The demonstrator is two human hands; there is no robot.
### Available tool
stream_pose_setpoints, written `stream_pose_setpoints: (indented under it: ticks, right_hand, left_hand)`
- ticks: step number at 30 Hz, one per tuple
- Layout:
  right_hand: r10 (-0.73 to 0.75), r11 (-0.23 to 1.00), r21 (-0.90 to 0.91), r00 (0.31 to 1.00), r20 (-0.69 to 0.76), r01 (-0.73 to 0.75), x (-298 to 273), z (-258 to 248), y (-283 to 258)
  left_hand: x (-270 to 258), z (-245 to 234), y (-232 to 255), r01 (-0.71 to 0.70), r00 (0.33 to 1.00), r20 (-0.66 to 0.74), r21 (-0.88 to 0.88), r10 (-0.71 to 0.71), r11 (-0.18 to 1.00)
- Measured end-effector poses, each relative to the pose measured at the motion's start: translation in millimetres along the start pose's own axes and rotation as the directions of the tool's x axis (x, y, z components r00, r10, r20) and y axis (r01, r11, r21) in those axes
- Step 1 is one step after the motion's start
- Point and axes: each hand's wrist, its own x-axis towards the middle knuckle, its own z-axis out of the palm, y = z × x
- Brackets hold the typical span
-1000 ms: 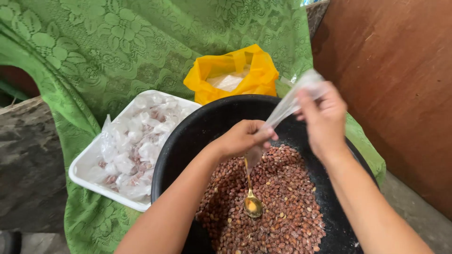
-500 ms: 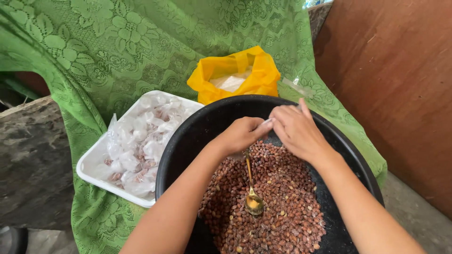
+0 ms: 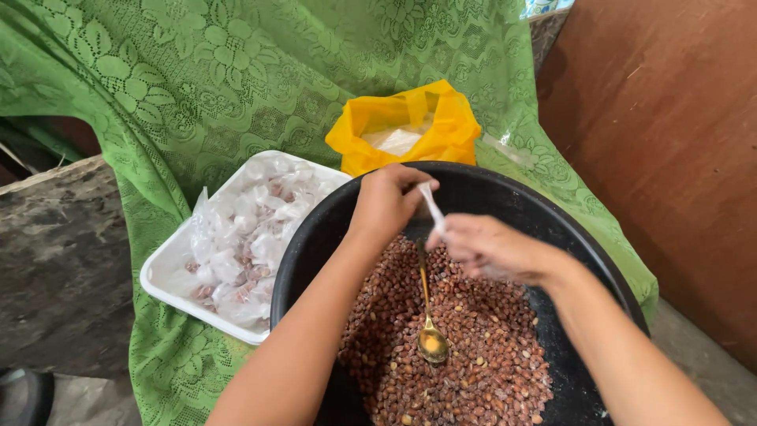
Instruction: Packaging peanuts into small plastic bags with seasoning using a spoon
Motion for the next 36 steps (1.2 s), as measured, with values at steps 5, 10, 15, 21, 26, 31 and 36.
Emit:
stream_pose_setpoints:
  ticks: [5,10,15,21,26,31,36]
  right_hand:
    - [0.019,0.994,0.106,0.993,-0.113,-0.007,21,18,3]
    - [-0.137,0.972,0.086,0.821,-0.554,0.220,30,-17,40]
    - [-0.556,0.821,-0.504,0.574,-0.601,0.267,13,-5,5]
    - [-0.870,0.355,-0.934,0.383,-0.312,0.046,17,10,6]
    - [-0.804,0.486,-0.867,0.444,-0.395,0.108,14,5,2]
    - [-0.680,0.675,-0.725,0.495,-0.540,0.137,11,-18,11]
    - [-0.668,0.673,-0.734,0.504,-0.548,0.093,12,-19,13]
  left_hand:
    - [-4,4,11,0.122,0.986,0.163,-0.631,-0.022,0.766]
    - [-10,1,18,0.144,0.958,0.280,-0.672,0.069,0.726]
    - [5,35,-19,0.159,0.983,0.170,-0.546,-0.077,0.822]
    - [-18,40,27,0.271,0.949,0.105,-0.753,-0.297,0.600]
    - [-10,57,4,0.300,0.947,0.150,-0.727,-0.283,0.618]
    - [-8,51,10,0.035,0.989,0.144,-0.509,0.045,0.860]
    - [-9,47,16,0.271,0.963,0.197,-0.686,-0.186,0.676]
